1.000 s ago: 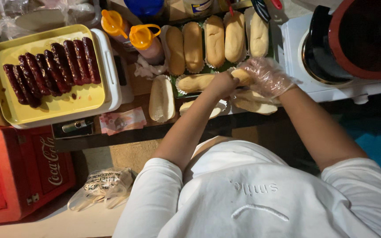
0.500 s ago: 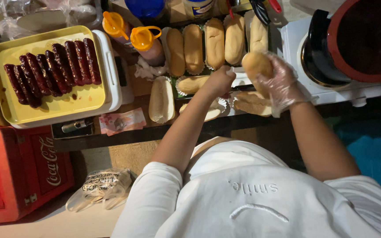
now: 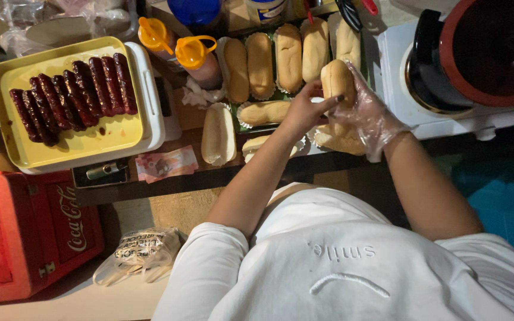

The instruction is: The person prepares hot dogs by slicing buns lengthwise, placing cooked sausages into the buns, and arranging them on a tray. They handle buns and sausages with gloved hands and use a spoon to apply sauce to the sausages.

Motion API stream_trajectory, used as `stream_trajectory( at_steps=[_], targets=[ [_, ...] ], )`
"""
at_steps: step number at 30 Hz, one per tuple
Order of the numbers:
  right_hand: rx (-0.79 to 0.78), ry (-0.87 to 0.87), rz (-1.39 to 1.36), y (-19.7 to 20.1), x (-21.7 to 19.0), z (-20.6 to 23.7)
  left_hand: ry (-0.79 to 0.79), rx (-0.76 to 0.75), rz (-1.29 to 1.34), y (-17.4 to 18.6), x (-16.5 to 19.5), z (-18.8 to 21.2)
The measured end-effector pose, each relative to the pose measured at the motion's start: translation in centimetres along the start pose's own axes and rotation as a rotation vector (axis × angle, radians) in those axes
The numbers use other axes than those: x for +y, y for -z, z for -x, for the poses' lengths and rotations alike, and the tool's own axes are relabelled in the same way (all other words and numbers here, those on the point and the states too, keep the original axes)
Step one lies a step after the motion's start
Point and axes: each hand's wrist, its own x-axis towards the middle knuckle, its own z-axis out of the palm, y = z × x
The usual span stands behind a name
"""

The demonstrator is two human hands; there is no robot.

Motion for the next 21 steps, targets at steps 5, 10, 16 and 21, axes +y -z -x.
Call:
stream_trajectory(
  at_steps=[5,10,16,21],
  targets=[
    [0.008,-0.017,0.126,-0.1,-1.0,0.9,0.007,-0.021,0.045,0.4,-0.3,0.1],
    [-0.126,-0.075,-0.24,0.2,-1.5,1.8,0.062,0.005,0.02,1.2,-2.0,-1.0],
    [-0.161,-0.148,-0.592,-0.2,-2.4,2.0,0.12,-0.058,0.246,1.9,-2.5,-1.9],
    [-0.006,-0.256,-0.372,-0.2,-4.6,1.6,0.058,-0.09,0.317,1.4,-1.8,-1.3]
  ],
)
